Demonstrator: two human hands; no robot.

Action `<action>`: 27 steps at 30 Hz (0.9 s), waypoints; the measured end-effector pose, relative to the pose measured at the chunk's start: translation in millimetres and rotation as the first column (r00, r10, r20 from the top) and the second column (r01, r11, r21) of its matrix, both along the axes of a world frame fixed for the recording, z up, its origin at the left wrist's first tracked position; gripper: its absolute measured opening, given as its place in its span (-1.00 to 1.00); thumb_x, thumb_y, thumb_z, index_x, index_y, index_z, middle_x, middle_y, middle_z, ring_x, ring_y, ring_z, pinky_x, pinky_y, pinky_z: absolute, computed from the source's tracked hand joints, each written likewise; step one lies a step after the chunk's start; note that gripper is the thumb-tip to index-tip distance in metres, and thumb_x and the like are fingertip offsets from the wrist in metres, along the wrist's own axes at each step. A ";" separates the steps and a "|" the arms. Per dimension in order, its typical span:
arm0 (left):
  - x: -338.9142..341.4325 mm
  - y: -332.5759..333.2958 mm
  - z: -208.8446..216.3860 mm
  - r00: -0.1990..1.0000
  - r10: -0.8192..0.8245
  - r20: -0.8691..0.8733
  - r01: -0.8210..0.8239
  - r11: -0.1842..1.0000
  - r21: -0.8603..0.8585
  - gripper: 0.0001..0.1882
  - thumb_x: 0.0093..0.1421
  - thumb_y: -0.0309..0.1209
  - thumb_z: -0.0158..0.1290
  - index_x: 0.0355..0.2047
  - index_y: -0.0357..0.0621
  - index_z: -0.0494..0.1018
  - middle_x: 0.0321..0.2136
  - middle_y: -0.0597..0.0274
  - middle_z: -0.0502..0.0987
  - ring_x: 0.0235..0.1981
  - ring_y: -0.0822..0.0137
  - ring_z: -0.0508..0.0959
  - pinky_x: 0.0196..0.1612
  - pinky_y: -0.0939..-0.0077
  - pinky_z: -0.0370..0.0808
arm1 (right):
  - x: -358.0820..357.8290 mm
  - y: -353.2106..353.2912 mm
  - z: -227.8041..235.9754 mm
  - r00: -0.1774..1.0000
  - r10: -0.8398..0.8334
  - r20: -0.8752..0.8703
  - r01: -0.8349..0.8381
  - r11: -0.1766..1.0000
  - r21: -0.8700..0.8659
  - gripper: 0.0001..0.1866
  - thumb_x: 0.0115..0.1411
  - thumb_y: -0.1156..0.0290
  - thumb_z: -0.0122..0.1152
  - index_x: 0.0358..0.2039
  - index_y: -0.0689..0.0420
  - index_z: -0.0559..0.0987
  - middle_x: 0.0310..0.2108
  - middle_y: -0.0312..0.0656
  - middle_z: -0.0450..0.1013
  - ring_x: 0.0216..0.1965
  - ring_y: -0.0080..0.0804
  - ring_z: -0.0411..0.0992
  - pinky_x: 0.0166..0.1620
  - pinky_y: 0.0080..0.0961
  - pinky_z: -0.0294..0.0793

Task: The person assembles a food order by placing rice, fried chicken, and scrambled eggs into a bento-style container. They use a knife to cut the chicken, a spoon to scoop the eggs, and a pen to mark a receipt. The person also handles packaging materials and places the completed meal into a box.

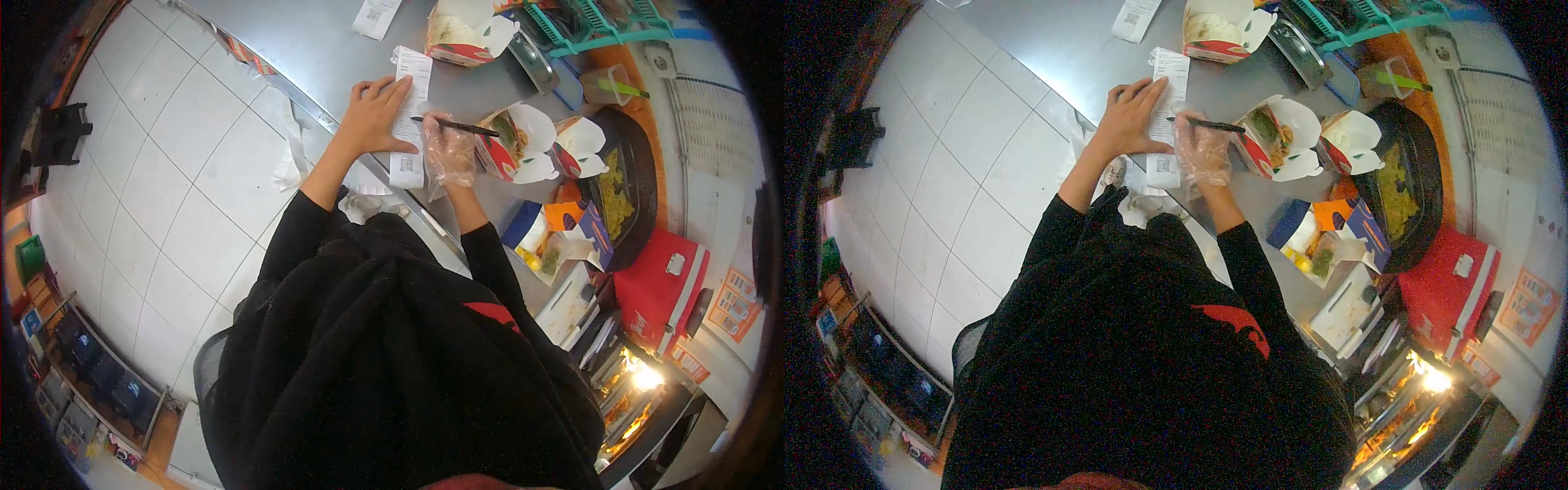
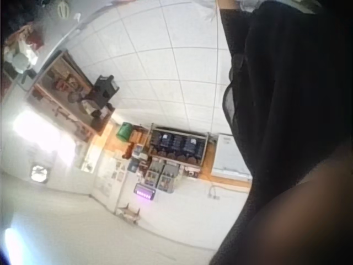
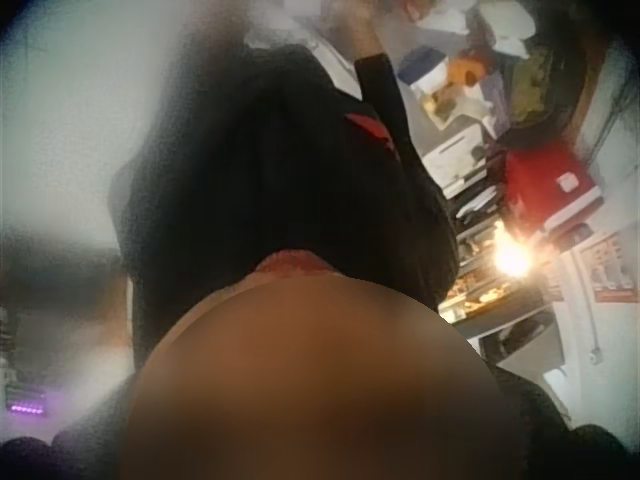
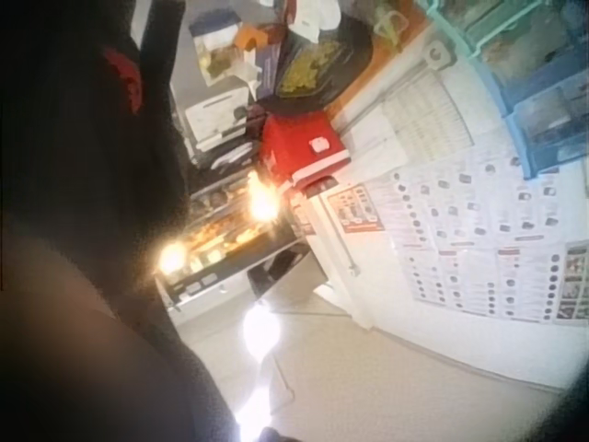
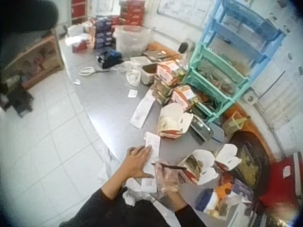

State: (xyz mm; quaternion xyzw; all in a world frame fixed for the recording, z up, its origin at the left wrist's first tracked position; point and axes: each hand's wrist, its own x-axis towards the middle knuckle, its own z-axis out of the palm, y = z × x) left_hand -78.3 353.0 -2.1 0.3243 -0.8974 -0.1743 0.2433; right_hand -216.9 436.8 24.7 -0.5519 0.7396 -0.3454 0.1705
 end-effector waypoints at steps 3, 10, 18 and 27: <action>0.0 -0.3 -0.8 1.000 -0.005 0.006 0.005 1.000 0.002 0.13 -0.46 0.19 0.15 0.10 -0.16 0.04 0.02 0.16 0.24 0.06 0.19 0.19 0.05 0.16 0.01 | -0.5 -0.2 0.7 0.988 0.109 -0.108 -0.113 0.993 -0.033 -0.80 0.09 0.30 -0.07 -0.42 0.12 0.48 -0.49 -0.04 0.41 -0.44 -0.10 0.40 -0.38 -0.29 0.36; -0.6 0.8 1.0 1.000 0.008 -0.019 -0.008 1.000 0.001 0.13 -0.47 0.18 0.15 0.10 -0.16 0.04 0.02 0.15 0.25 0.05 0.19 0.19 0.04 0.16 0.02 | -7.9 12.2 -13.1 0.955 0.072 -0.286 -0.099 0.992 -0.084 -0.79 0.10 0.27 -0.07 -0.43 0.11 0.48 -0.47 -0.08 0.41 -0.44 -0.09 0.39 -0.34 -0.24 0.32; -2.7 0.7 -0.5 1.000 0.002 -0.002 -0.002 1.000 0.005 0.13 -0.46 0.20 0.15 0.10 -0.15 0.04 0.00 0.14 0.26 0.05 0.19 0.20 0.04 0.15 0.00 | -8.3 40.8 19.1 0.992 -0.030 -0.119 0.015 0.992 -0.126 -0.83 0.07 0.33 -0.01 -0.42 0.15 0.45 -0.48 -0.09 0.41 -0.44 -0.10 0.38 -0.33 -0.27 0.32; -3.3 0.6 0.9 1.000 -0.002 0.023 0.001 1.000 0.026 0.13 -0.37 0.20 0.11 0.13 -0.21 -0.05 0.05 0.02 0.18 0.08 0.13 0.17 0.06 0.14 -0.02 | -16.4 65.0 72.5 0.979 -0.088 0.182 0.157 0.899 -0.409 -0.85 0.07 0.39 0.08 -0.40 0.20 0.43 -0.45 -0.18 0.42 -0.42 -0.35 0.39 -0.27 -0.50 0.36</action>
